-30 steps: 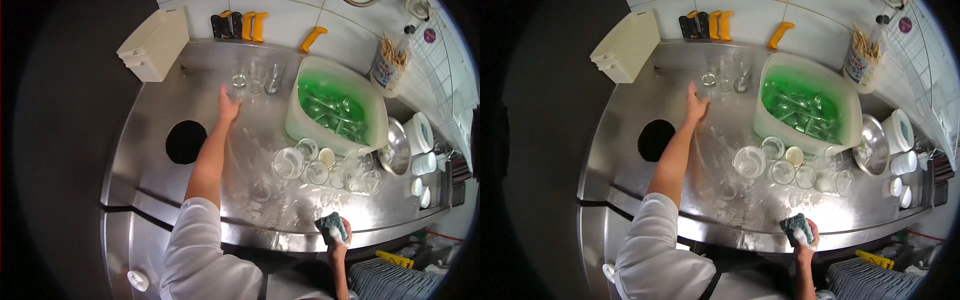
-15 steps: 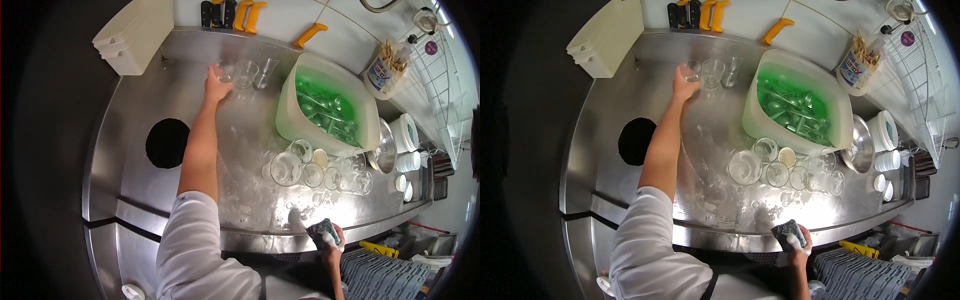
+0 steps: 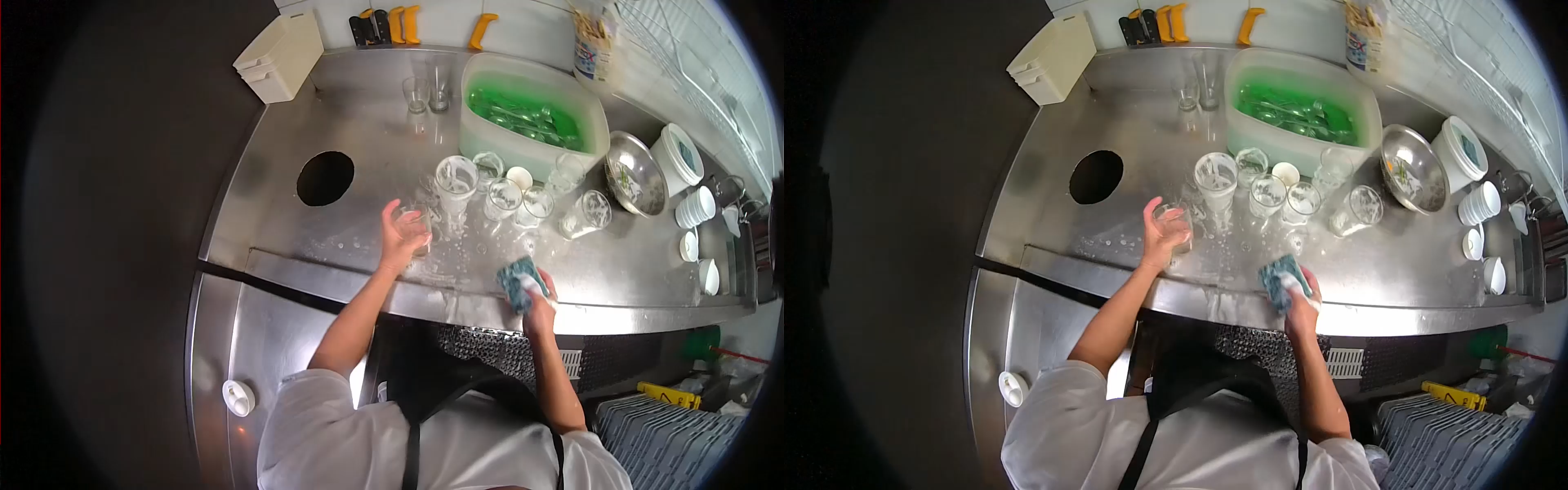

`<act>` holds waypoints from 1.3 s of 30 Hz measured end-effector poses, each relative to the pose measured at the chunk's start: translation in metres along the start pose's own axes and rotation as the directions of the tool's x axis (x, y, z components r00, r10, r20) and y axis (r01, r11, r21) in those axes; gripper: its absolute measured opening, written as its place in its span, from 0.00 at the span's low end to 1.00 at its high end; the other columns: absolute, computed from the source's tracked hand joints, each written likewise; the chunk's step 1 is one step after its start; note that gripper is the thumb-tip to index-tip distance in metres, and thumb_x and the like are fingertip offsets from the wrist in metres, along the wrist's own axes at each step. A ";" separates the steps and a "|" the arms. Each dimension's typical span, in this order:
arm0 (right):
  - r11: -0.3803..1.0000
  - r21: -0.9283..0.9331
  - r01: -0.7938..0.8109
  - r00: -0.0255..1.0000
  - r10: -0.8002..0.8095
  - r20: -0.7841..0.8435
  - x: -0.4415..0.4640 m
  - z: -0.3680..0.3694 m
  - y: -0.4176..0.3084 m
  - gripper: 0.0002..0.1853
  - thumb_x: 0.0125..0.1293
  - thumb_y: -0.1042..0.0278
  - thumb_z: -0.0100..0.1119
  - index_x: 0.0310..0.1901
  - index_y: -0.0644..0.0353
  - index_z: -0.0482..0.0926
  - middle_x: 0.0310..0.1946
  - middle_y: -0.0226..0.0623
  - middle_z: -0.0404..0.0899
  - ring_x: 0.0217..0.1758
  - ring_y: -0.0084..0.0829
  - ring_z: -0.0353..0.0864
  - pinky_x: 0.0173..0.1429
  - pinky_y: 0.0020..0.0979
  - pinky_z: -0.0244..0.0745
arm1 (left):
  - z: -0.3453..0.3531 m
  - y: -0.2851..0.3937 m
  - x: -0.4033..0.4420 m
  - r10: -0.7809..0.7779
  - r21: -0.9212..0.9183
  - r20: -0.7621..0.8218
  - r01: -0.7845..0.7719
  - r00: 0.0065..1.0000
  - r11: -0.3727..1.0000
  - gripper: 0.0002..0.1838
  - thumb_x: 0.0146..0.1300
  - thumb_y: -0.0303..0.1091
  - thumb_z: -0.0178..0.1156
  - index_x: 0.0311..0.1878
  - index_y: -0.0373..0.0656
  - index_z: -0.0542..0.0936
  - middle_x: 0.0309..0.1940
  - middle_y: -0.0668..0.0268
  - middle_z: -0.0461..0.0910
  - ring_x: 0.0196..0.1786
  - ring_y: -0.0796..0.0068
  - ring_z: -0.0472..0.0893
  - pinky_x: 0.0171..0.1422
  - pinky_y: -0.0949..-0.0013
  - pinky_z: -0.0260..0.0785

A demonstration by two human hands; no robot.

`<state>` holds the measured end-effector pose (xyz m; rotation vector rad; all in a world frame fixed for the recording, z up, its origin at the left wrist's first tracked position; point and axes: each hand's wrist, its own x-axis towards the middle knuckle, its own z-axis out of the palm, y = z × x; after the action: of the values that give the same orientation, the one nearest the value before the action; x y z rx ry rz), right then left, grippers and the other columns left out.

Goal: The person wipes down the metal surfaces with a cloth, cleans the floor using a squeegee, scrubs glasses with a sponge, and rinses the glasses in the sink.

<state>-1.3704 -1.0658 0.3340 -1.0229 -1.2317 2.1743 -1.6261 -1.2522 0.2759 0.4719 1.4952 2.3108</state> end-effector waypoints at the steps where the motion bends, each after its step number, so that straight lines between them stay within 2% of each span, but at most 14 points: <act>1: 0.996 -0.062 0.064 0.998 -0.064 0.011 0.005 0.003 0.003 0.24 0.62 0.72 0.62 0.60 0.61 0.71 0.51 0.40 0.79 0.50 0.32 0.80 0.49 0.31 0.79 | 0.016 0.003 -0.013 -0.079 -0.121 -0.057 0.072 0.995 0.990 0.40 0.52 0.24 0.70 0.65 0.52 0.58 0.48 0.60 0.75 0.46 0.67 0.79 0.49 0.60 0.77; 5: 0.749 -0.295 0.593 0.805 -0.549 0.224 -0.005 0.052 0.017 0.31 0.63 0.63 0.67 0.66 0.59 0.68 0.58 0.42 0.77 0.58 0.33 0.77 0.59 0.31 0.73 | 0.090 0.006 -0.051 -0.393 -0.417 -0.196 0.287 0.898 0.862 0.32 0.63 0.31 0.63 0.66 0.60 0.58 0.46 0.61 0.74 0.44 0.68 0.78 0.42 0.65 0.76; 7: 0.042 -0.605 0.795 0.407 -0.777 0.480 -0.011 0.077 0.014 0.37 0.59 0.59 0.69 0.69 0.60 0.66 0.59 0.52 0.75 0.59 0.47 0.79 0.61 0.38 0.73 | 0.124 -0.012 -0.057 -0.450 -0.529 -0.150 0.313 0.880 0.789 0.34 0.62 0.32 0.64 0.67 0.61 0.58 0.47 0.62 0.75 0.42 0.69 0.79 0.40 0.65 0.75; 9: -0.022 -0.617 0.787 0.283 -0.875 0.392 0.010 0.069 0.006 0.31 0.60 0.61 0.65 0.65 0.60 0.71 0.54 0.52 0.79 0.54 0.50 0.80 0.58 0.39 0.74 | 0.139 -0.001 -0.064 -0.482 -0.389 0.072 0.469 0.873 0.793 0.38 0.60 0.30 0.64 0.71 0.58 0.56 0.48 0.61 0.75 0.43 0.70 0.79 0.41 0.66 0.74; 13: 0.691 -0.488 0.533 0.843 -0.483 0.238 0.046 0.028 -0.028 0.15 0.70 0.61 0.52 0.46 0.61 0.83 0.36 0.51 0.83 0.45 0.49 0.82 0.52 0.40 0.75 | 0.154 0.001 -0.061 -0.567 0.101 0.360 0.573 0.741 0.813 0.48 0.55 0.29 0.66 0.76 0.47 0.50 0.46 0.61 0.77 0.43 0.72 0.79 0.45 0.63 0.73; 15: 0.414 -0.778 0.473 0.870 -0.360 0.337 0.066 0.007 -0.041 0.21 0.72 0.54 0.47 0.41 0.64 0.83 0.33 0.52 0.83 0.45 0.50 0.82 0.50 0.41 0.76 | 0.157 -0.019 -0.048 -0.337 0.421 0.481 0.123 0.810 0.898 0.53 0.42 0.33 0.71 0.73 0.38 0.55 0.46 0.55 0.80 0.47 0.62 0.81 0.50 0.60 0.74; 17: 0.402 -0.844 0.354 0.911 -0.351 0.215 0.095 -0.008 -0.016 0.23 0.72 0.50 0.44 0.39 0.65 0.81 0.34 0.52 0.82 0.44 0.52 0.81 0.51 0.42 0.75 | 0.162 -0.031 -0.039 -0.048 0.620 0.631 -0.466 0.774 0.632 0.56 0.35 0.35 0.74 0.71 0.36 0.59 0.48 0.51 0.81 0.48 0.55 0.82 0.53 0.59 0.74; 18: 0.396 -0.870 0.294 0.925 -0.347 0.155 0.104 -0.014 -0.009 0.25 0.72 0.49 0.43 0.39 0.65 0.80 0.35 0.52 0.82 0.44 0.53 0.81 0.51 0.42 0.75 | 0.179 0.004 -0.041 -0.292 0.743 0.579 -0.345 0.762 0.574 0.54 0.28 0.37 0.74 0.66 0.33 0.66 0.51 0.45 0.80 0.53 0.51 0.81 0.57 0.60 0.74; 21: 0.420 -0.847 0.326 0.902 -0.407 0.145 0.084 -0.008 -0.006 0.22 0.70 0.48 0.47 0.40 0.62 0.80 0.37 0.48 0.83 0.51 0.49 0.81 0.65 0.44 0.67 | 0.179 0.004 -0.028 -0.333 0.768 0.594 -0.393 0.732 0.507 0.51 0.28 0.39 0.74 0.63 0.33 0.69 0.48 0.47 0.81 0.51 0.51 0.82 0.58 0.59 0.74; 23: -0.131 -0.598 0.791 0.583 -0.137 0.801 0.077 -0.030 -0.008 0.18 0.67 0.51 0.51 0.48 0.54 0.80 0.46 0.42 0.82 0.61 0.41 0.77 0.78 0.50 0.47 | 0.155 -0.018 -0.017 -0.233 0.658 0.674 -0.426 0.701 0.621 0.49 0.28 0.39 0.74 0.62 0.33 0.71 0.46 0.48 0.82 0.50 0.50 0.82 0.57 0.59 0.74; 28: -0.364 -0.174 0.915 0.233 0.125 0.964 0.105 -0.040 -0.029 0.25 0.50 0.58 0.67 0.52 0.53 0.77 0.53 0.38 0.79 0.65 0.34 0.73 0.79 0.51 0.42 | 0.164 -0.041 -0.027 -0.115 0.624 0.701 -0.527 0.704 0.577 0.48 0.29 0.38 0.74 0.61 0.35 0.71 0.47 0.50 0.81 0.50 0.51 0.82 0.59 0.58 0.73; 31: 0.336 -0.867 0.367 0.849 0.260 0.460 0.093 -0.006 -0.034 0.26 0.45 0.65 0.67 0.50 0.52 0.78 0.50 0.38 0.81 0.60 0.35 0.77 0.75 0.49 0.49 | 0.166 -0.053 -0.016 0.171 0.549 0.745 -0.738 0.645 0.392 0.49 0.31 0.39 0.74 0.63 0.36 0.69 0.51 0.50 0.79 0.54 0.51 0.79 0.62 0.58 0.71; 36: -0.378 -0.182 0.908 0.223 0.069 0.972 0.110 -0.038 -0.029 0.22 0.51 0.66 0.64 0.51 0.55 0.78 0.47 0.43 0.81 0.54 0.47 0.77 0.58 0.38 0.73 | 0.154 -0.036 -0.008 -0.244 0.640 0.728 -0.506 0.641 0.578 0.46 0.35 0.37 0.74 0.64 0.39 0.67 0.55 0.53 0.76 0.57 0.51 0.76 0.62 0.55 0.69; 39: 0.421 -0.625 0.658 0.712 -0.077 0.698 0.096 -0.019 -0.010 0.21 0.52 0.66 0.64 0.51 0.56 0.78 0.47 0.44 0.81 0.52 0.46 0.79 0.59 0.38 0.73 | 0.160 -0.051 -0.008 -0.063 0.593 0.773 -0.685 0.631 0.423 0.46 0.37 0.38 0.74 0.63 0.39 0.67 0.55 0.52 0.76 0.57 0.52 0.76 0.63 0.56 0.69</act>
<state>-1.4158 -0.9859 0.2997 -0.1787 -2.7017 1.4149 -1.5409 -1.1077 0.2905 1.8778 2.1011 0.9767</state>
